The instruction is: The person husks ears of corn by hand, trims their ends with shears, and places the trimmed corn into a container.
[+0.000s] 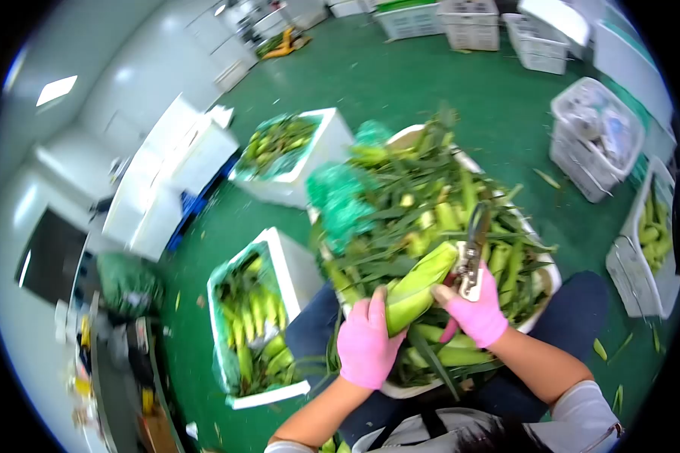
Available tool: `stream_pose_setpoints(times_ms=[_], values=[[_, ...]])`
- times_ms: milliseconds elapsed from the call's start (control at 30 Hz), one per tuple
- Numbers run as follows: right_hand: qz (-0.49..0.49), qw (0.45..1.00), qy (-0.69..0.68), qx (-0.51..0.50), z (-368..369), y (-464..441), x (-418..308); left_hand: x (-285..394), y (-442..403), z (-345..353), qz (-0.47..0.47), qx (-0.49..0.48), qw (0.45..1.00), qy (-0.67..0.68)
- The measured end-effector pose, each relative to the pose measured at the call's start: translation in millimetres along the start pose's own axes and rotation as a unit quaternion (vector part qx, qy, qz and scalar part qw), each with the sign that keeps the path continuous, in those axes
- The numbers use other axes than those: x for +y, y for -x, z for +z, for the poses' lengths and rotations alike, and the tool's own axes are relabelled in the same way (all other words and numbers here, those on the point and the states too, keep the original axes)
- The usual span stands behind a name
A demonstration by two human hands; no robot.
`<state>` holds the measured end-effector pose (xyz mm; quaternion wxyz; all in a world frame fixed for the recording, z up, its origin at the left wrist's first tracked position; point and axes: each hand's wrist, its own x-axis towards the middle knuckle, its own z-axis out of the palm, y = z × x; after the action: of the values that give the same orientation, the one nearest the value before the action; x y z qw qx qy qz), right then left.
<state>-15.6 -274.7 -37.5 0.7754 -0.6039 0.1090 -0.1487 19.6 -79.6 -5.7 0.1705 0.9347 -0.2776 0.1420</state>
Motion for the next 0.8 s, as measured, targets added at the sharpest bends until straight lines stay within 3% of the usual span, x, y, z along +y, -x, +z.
stream_pose_setpoints(times_ms=[67,133,167,200,233,300,367,400,433,500,533,567,633,700,800], values=[[0.036,0.997,-0.068,0.001,-24,-5,-21,20,-4,13,0.015,-0.03,0.999,0.041],[-0.125,0.992,0.016,-0.02,-48,-20,7,29,-11,9,-0.028,-0.114,0.991,0.07],[-0.08,0.996,0.027,-0.02,-57,-19,6,25,-17,8,-0.035,-0.155,0.968,0.195],[-0.035,0.998,0.037,-0.023,-61,-18,-19,16,-22,10,-0.045,-0.191,0.929,0.314],[-0.053,0.998,0.032,-0.016,-61,-20,-21,5,-24,9,-0.058,-0.222,0.874,0.428],[-0.065,0.997,0.022,0.018,-65,-24,-24,-14,-23,4,-0.176,-0.344,0.643,0.662],[-0.068,0.989,0.128,0.042,-80,-34,-36,-21,-18,-7,-0.225,-0.294,0.575,0.729],[-0.103,0.962,0.248,0.054,-83,-37,-52,-21,-19,-9,-0.233,-0.247,0.533,0.775],[-0.07,0.932,0.354,0.02,-91,-42,-57,-17,-22,-16,-0.239,-0.215,0.564,0.76],[-0.077,0.877,0.471,-0.056,-94,-44,-54,-36,-31,-17,-0.199,-0.22,0.716,0.632],[-0.113,0.844,0.522,-0.057,-88,-41,-51,-27,-34,-23,-0.204,-0.187,0.781,0.56],[-0.103,0.822,0.552,-0.09,-83,-38,-53,-30,-34,-15,-0.149,-0.132,0.861,0.468],[-0.155,0.861,0.469,-0.123,-73,-23,-45,-23,-37,-12,-0.013,-0.059,0.974,0.22],[-0.037,0.91,0.338,-0.238,-65,-19,-54,-7,-36,-14,0.019,-0.026,0.994,0.102],[-0.063,0.902,0.367,-0.218,-61,-17,-34,3,-32,-17,0.064,-0.015,0.998,-0.01]])
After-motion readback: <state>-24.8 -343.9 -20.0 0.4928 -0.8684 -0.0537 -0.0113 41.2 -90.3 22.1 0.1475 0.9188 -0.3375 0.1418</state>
